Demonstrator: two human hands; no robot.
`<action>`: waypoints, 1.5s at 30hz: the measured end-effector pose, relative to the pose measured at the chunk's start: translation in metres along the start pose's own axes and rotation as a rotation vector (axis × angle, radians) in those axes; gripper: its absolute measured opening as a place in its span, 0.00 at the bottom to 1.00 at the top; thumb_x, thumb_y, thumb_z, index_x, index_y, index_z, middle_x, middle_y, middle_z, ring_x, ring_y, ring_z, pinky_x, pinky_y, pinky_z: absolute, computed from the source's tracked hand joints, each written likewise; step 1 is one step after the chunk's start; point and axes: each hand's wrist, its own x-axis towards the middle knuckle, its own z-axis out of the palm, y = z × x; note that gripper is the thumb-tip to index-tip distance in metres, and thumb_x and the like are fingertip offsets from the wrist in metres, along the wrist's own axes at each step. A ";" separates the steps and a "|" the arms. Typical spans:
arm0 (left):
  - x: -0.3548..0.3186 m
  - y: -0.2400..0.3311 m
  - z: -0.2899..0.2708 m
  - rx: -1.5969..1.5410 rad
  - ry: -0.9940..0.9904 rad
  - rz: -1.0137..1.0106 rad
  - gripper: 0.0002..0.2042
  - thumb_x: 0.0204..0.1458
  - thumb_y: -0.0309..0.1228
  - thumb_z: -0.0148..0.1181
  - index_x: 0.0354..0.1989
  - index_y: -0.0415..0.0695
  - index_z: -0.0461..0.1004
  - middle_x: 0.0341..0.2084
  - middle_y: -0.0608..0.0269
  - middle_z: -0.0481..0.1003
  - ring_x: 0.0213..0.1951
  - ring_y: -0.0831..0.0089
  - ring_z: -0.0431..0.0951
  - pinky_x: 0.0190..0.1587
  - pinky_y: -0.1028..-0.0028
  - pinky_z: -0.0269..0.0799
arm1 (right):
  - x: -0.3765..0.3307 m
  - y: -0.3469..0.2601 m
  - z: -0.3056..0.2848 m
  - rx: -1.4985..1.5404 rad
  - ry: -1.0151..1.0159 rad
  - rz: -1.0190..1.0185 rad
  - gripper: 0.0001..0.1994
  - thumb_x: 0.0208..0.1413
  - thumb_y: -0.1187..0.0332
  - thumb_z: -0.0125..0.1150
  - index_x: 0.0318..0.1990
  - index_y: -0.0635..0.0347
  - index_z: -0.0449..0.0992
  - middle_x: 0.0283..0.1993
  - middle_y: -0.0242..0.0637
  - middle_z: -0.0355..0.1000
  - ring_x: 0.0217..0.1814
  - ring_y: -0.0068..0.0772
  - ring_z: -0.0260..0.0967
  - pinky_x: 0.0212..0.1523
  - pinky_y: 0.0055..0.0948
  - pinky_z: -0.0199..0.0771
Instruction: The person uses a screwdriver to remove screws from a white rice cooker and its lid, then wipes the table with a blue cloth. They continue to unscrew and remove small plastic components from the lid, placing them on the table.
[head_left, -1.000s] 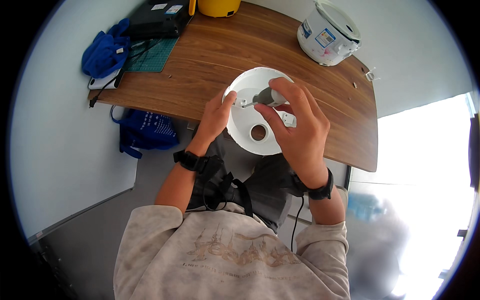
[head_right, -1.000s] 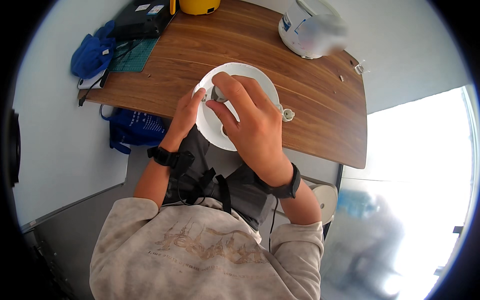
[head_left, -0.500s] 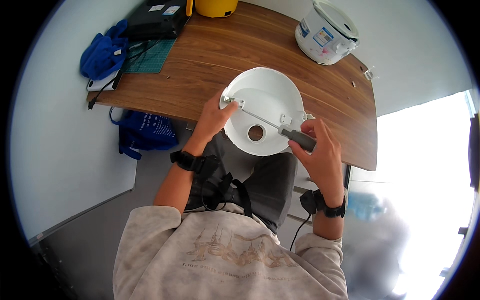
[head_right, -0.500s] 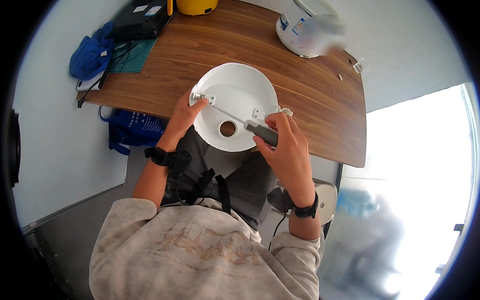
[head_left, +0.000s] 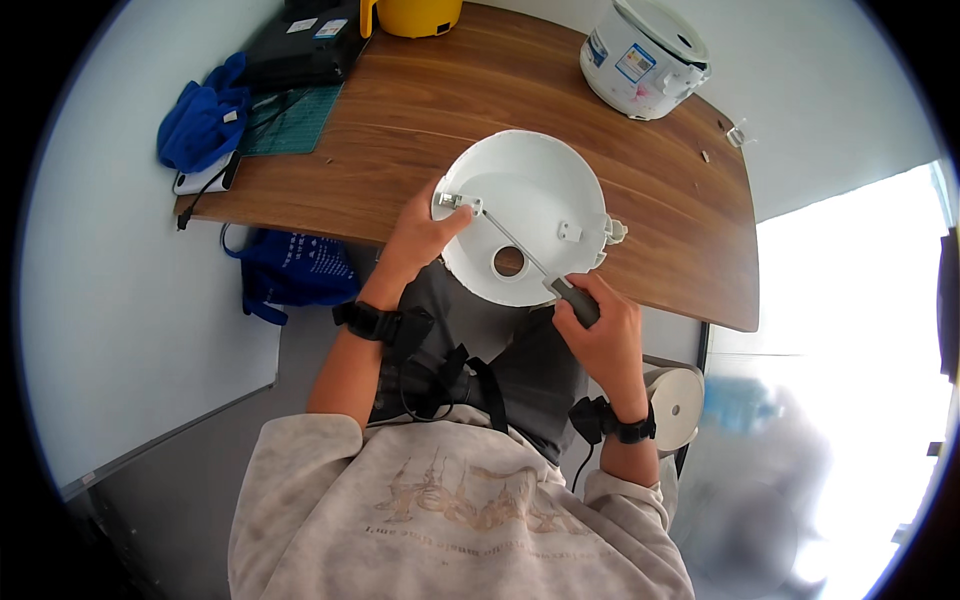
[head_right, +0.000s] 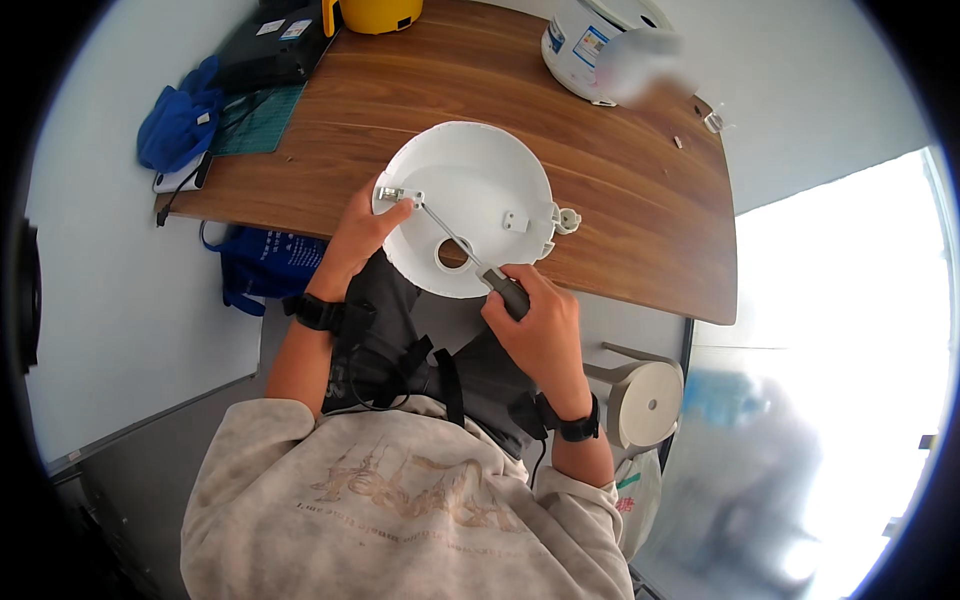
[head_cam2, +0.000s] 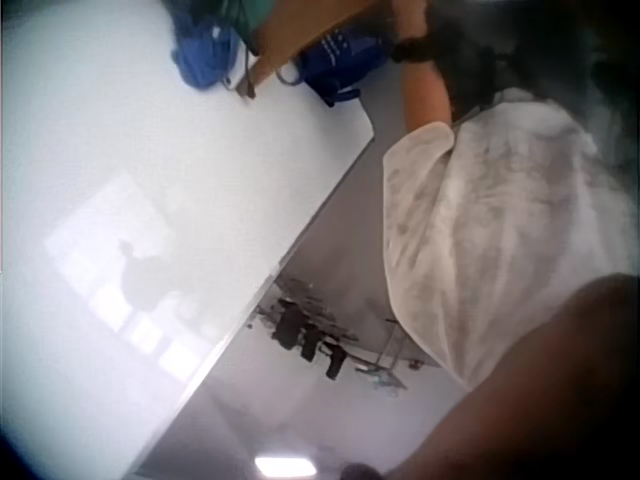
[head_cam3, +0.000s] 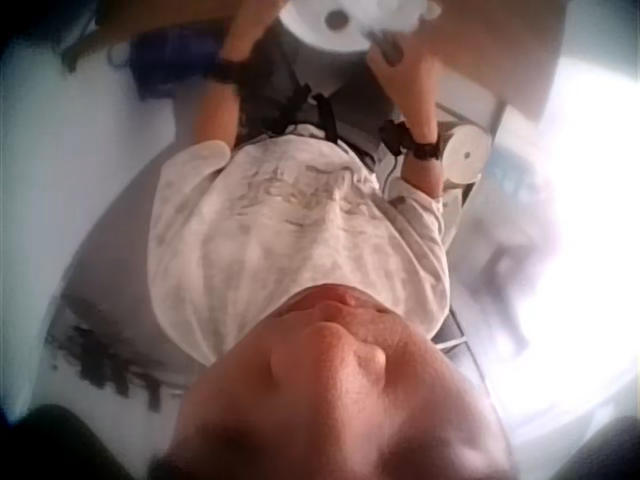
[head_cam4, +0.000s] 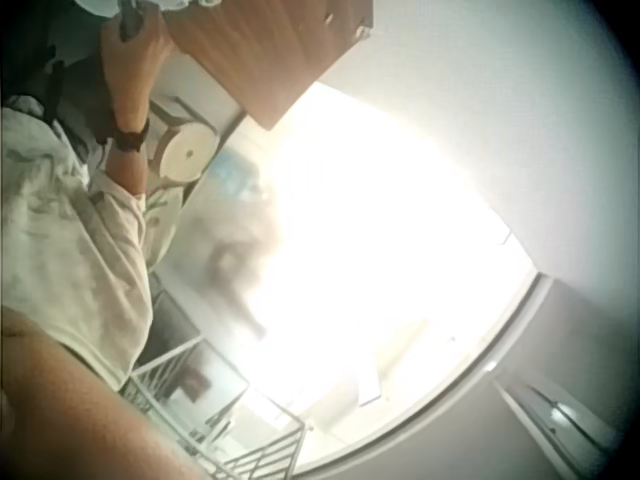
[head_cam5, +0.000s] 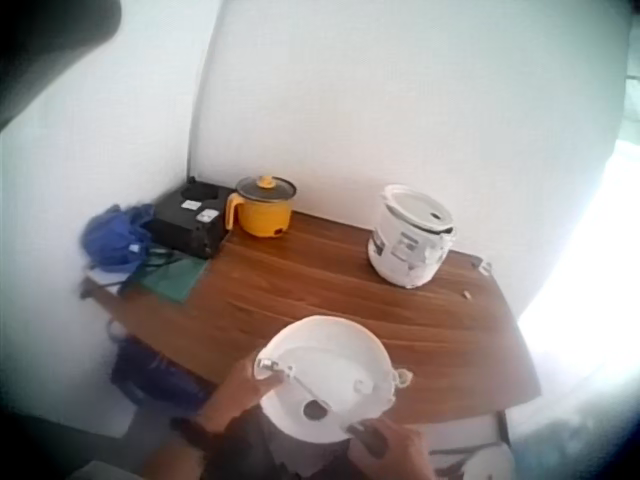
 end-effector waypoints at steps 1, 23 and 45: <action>0.000 -0.002 0.001 0.000 0.013 0.009 0.22 0.56 0.31 0.65 0.58 0.37 0.72 0.46 0.54 0.80 0.46 0.67 0.80 0.49 0.68 0.76 | -0.001 0.001 0.002 0.000 0.007 -0.008 0.12 0.50 0.71 0.65 0.43 0.64 0.80 0.27 0.47 0.77 0.26 0.43 0.75 0.33 0.32 0.74; -0.001 0.000 0.003 0.042 0.041 0.023 0.23 0.55 0.33 0.65 0.57 0.37 0.73 0.45 0.52 0.81 0.46 0.66 0.81 0.48 0.67 0.76 | 0.008 0.012 0.010 -0.066 0.080 -0.131 0.13 0.49 0.72 0.65 0.43 0.67 0.80 0.36 0.50 0.79 0.34 0.48 0.78 0.37 0.35 0.77; 0.000 -0.001 0.003 0.007 0.020 0.002 0.24 0.55 0.32 0.65 0.60 0.36 0.71 0.46 0.54 0.80 0.46 0.69 0.80 0.49 0.69 0.76 | 0.009 0.009 0.005 -0.057 0.017 -0.162 0.14 0.49 0.72 0.65 0.44 0.66 0.80 0.35 0.47 0.78 0.34 0.51 0.76 0.38 0.38 0.76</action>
